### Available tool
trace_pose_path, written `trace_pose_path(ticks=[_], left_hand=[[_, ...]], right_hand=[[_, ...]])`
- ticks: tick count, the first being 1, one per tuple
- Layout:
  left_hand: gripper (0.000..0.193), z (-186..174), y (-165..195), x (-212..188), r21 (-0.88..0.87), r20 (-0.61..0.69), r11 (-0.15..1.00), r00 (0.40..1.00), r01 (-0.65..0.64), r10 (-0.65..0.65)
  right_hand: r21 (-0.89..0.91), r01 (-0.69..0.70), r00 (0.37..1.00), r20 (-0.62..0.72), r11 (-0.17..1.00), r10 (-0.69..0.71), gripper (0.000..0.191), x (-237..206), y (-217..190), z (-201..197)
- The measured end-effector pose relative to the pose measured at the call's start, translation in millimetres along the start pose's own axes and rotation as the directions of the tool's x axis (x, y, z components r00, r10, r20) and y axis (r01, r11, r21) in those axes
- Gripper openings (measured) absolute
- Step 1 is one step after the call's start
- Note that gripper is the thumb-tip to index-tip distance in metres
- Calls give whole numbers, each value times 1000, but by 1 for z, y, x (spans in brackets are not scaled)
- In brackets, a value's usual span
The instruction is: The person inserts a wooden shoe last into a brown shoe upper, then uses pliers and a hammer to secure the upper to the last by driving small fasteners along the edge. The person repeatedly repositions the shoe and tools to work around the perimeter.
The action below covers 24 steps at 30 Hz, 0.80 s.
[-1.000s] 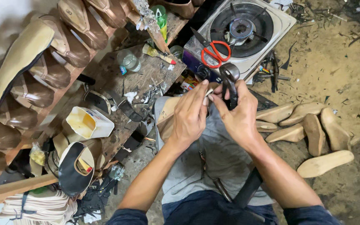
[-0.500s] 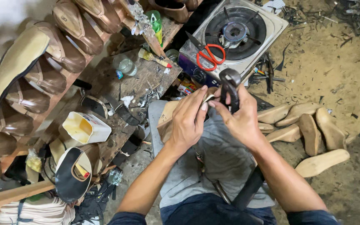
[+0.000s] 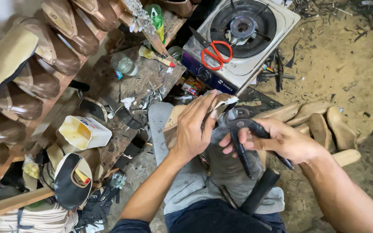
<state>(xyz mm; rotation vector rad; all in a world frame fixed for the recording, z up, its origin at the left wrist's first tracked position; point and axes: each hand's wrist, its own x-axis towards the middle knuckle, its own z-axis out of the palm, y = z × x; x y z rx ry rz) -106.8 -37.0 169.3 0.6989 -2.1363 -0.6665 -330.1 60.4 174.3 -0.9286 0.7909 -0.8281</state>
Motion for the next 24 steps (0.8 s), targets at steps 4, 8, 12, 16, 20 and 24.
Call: trace_pose_path(ticks=[4,8,12,16,20,24], left_hand=[[41,5,2,-5,-49,26,999,999,-18,19],[41,8,3,-8,-51,15,998,1000,-23,23],[42,6,4,-4,-2,15,1000,999,-29,30],[58,6,4,0,12,18,997,997,-77,77],[58,9,-2,2,-157,42,986,998,59,-53],[62,10,-13,4,-169,42,984,998,51,-44]], right_hand=[[66,-83,993,85,994,77,10,1,-3,-9],[102,-117,987,119,988,105,14,9,-16,-17],[244,-176,983,94,954,157,18,9,-24,-19],[103,-211,963,-149,972,225,23,3,-19,-9],[-214,-18,946,-319,977,-52,29,13,5,22],[-307,102,892,-393,946,-223,26,33,27,32]])
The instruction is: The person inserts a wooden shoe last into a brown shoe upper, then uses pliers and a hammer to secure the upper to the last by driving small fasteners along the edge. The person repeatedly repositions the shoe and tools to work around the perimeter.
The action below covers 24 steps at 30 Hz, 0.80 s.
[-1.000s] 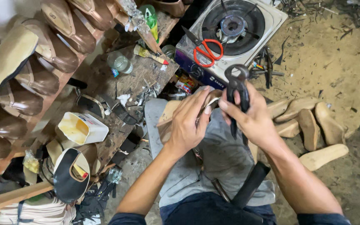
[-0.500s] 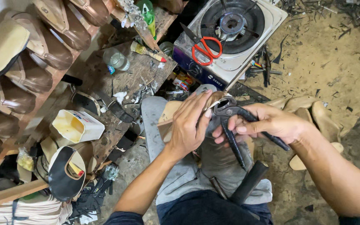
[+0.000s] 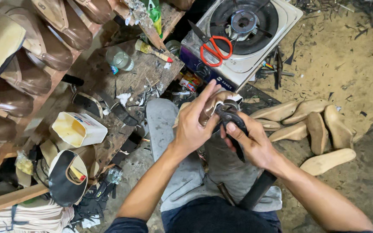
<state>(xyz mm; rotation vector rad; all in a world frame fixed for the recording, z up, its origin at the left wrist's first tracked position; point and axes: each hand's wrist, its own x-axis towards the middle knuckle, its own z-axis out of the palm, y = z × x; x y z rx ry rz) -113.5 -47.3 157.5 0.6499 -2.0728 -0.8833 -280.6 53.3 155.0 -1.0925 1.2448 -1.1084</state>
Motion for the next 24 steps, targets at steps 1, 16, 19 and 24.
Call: trace_pose_path(ticks=[1,16,19,24], left_hand=[[63,-1,-1,0,9,8,1000,1000,-4,4],[61,11,13,-10,21,-34,999,999,-23,24],[61,10,11,-8,-7,-70,999,997,-38,38],[63,9,7,-7,-25,-39,999,999,37,-38]], right_hand=[[12,-16,999,45,1000,15,26,2,2,-2],[165,-448,892,155,879,425,34,-11,-46,-30],[70,-180,980,-78,981,185,36,-21,-11,11],[55,-28,990,-140,998,36,36,-18,7,23]])
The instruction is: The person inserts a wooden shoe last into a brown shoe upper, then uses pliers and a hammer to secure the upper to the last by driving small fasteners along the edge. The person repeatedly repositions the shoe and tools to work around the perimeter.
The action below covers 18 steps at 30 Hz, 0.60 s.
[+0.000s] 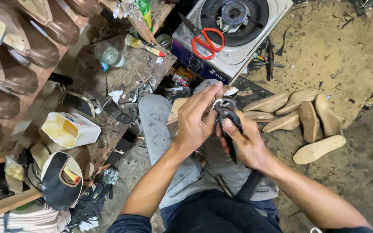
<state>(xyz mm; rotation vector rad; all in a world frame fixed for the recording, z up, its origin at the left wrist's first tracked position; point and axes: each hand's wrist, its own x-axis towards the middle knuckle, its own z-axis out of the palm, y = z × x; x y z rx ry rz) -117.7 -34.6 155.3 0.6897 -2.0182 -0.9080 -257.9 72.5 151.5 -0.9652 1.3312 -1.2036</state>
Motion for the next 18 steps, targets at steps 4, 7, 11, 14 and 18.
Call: trace_pose_path(ticks=[4,7,11,14,18], left_hand=[[62,3,3,3,64,3,996,998,-61,61],[61,8,10,3,118,10,989,997,-83,83],[59,8,11,3,63,29,996,998,-56,54],[62,3,4,5,-6,15,1000,1000,-17,17],[62,1,-1,8,24,-5,998,998,-60,60]], right_hand=[[-95,-20,953,300,995,48,31,20,-26,-44],[-488,146,927,371,861,52,30,23,-45,-74],[-734,165,965,257,659,45,30,13,-49,-72],[-658,32,991,117,752,61,30,14,-37,-45],[-571,-48,996,32,820,80,29,23,-27,-36]])
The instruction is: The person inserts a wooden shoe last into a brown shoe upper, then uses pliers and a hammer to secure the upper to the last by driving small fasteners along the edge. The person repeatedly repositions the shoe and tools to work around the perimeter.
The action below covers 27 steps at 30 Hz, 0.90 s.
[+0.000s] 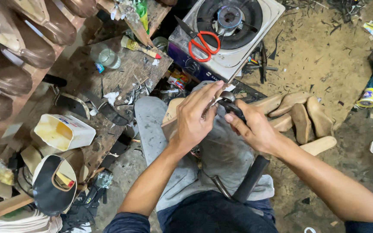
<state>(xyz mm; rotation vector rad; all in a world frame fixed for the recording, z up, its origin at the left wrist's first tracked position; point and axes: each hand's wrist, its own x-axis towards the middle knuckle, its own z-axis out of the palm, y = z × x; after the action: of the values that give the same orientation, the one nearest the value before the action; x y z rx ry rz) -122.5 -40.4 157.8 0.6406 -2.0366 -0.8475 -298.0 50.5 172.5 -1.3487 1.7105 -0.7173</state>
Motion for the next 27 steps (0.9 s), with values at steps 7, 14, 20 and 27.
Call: trace_pose_path(ticks=[7,14,20,27], left_hand=[[57,2,1,2,-57,4,995,997,79,-79],[54,8,4,-4,6,-11,999,999,37,-37],[54,8,3,-5,70,-44,998,999,7,-4],[52,11,-1,-5,70,-35,997,999,11,-8]], right_hand=[[-225,449,887,-1,865,-461,22,-19,8,-28],[111,347,796,-561,931,-229,28,15,-4,21],[-122,348,718,-603,930,-348,27,25,-14,30],[-99,413,813,-408,905,-416,24,43,0,3]])
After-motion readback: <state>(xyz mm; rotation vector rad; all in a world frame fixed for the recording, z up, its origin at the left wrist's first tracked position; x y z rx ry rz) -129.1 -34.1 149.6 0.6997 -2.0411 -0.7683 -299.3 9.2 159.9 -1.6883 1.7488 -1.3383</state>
